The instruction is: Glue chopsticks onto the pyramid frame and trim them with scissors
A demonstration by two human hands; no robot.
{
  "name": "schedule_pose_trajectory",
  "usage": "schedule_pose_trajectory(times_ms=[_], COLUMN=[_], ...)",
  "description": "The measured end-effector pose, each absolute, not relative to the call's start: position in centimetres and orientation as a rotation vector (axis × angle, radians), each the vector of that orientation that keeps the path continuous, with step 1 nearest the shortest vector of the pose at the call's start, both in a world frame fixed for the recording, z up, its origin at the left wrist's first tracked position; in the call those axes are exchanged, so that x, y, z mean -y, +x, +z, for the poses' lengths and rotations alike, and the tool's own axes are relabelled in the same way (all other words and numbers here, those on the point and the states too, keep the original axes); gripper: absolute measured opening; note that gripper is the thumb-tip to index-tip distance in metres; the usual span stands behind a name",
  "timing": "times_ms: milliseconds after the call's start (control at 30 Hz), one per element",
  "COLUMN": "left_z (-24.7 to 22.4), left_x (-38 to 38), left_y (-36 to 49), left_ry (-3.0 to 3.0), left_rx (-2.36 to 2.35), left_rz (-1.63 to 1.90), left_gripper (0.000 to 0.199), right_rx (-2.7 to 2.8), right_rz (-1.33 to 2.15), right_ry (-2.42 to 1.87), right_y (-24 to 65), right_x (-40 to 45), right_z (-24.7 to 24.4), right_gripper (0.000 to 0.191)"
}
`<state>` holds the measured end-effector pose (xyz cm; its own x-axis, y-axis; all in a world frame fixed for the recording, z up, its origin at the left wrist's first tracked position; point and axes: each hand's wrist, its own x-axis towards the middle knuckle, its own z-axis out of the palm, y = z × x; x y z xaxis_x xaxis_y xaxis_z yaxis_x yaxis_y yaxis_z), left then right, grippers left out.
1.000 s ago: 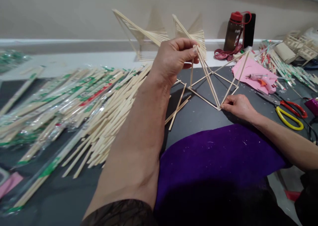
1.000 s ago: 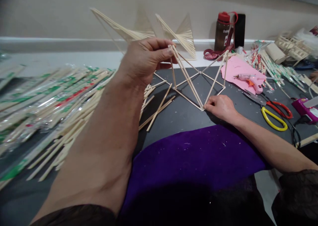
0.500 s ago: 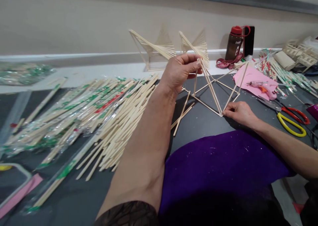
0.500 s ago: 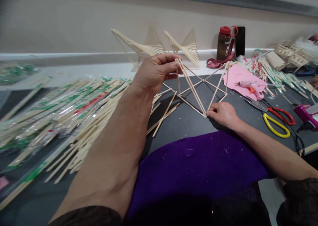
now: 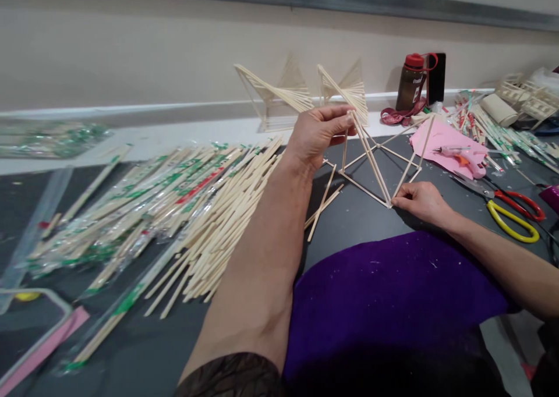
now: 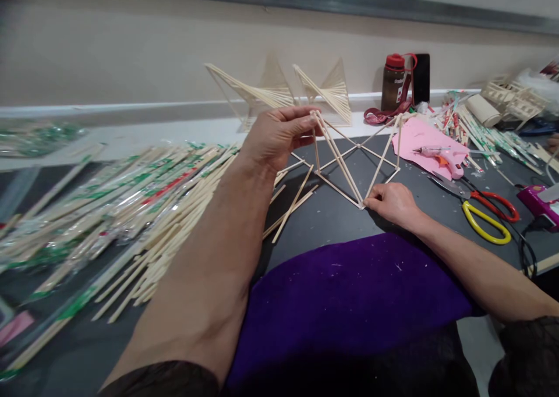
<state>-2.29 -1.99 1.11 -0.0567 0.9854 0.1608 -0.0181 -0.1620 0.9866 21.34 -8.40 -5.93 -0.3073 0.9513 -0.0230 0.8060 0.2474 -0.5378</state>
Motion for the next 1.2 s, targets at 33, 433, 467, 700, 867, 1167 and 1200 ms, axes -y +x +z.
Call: schedule_pose_trajectory(times_ms=[33, 433, 467, 700, 867, 1167, 1200], left_z=[1.1, 0.1, 0.1, 1.9, 2.0, 1.4, 1.4], left_x=[2.0, 1.7, 1.8, 2.9, 2.9, 2.5, 2.5], left_y=[-2.3, -2.7, -2.9, -3.2, -2.0, -1.8, -1.8], left_ry=[1.281, 1.327, 1.350, 1.396, 1.404, 1.416, 1.412], left_rx=[-1.154, -1.135, -1.132, -1.162, -1.195, -1.223, -1.226], left_rz=[1.381, 1.317, 1.291, 1.402, 1.448, 1.485, 1.481], left_gripper=[0.023, 0.021, 0.021, 0.023, 0.015, 0.019, 0.018], right_rx=[2.217, 2.213, 2.214, 2.228, 2.230, 2.240, 2.242], right_rz=[0.671, 0.680, 0.678, 0.682, 0.683, 0.669, 0.666], right_ry=[-1.627, -1.613, -1.612, -1.599, -1.612, -1.638, -1.640], right_y=[21.3, 21.5, 21.5, 21.5, 21.4, 21.3, 21.3], right_x=[8.4, 8.3, 8.3, 8.3, 8.3, 8.3, 8.3], right_z=[-5.9, -6.1, -6.1, -6.1, -5.9, -5.7, -5.8], right_gripper=[0.019, 0.020, 0.020, 0.020, 0.019, 0.019, 0.018])
